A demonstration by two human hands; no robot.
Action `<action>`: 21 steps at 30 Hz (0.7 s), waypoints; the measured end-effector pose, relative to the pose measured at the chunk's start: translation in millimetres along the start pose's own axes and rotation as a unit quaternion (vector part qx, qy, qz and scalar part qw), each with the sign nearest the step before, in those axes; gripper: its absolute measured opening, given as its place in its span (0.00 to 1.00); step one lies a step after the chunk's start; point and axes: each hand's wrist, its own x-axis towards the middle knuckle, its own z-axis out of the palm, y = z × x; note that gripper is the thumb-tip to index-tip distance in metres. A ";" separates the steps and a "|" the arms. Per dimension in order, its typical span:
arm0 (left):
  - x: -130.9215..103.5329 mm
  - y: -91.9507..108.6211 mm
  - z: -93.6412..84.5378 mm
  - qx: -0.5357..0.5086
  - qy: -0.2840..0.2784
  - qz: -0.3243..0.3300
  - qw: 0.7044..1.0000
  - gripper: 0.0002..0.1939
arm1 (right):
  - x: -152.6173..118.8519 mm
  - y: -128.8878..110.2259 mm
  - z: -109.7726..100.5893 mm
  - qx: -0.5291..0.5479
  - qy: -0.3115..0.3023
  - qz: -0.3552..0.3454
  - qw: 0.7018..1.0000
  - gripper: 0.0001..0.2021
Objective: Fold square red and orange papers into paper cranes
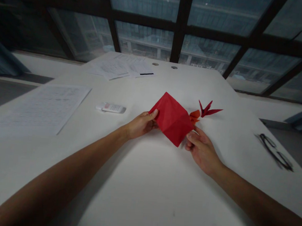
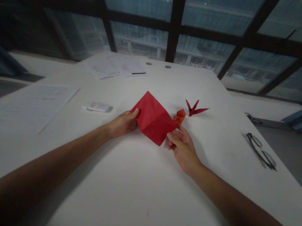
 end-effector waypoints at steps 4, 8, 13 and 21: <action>0.6 -1.9 2.8 -0.024 0.049 0.007 0.998 0.23 | 0.1 -0.1 -0.1 0.011 0.023 -0.005 1.000 0.24; -0.8 -2.2 7.1 0.014 0.018 0.053 0.998 0.25 | 0.5 0.3 0.4 0.005 0.017 0.003 1.000 0.14; -2.2 -4.2 10.5 0.119 0.009 0.064 0.991 0.22 | 0.8 -0.1 -0.6 0.003 0.012 0.008 1.000 0.12; -1.1 -5.8 17.6 0.167 0.092 0.070 0.979 0.16 | -8.9 0.2 3.1 -0.003 -0.042 -0.030 0.999 0.10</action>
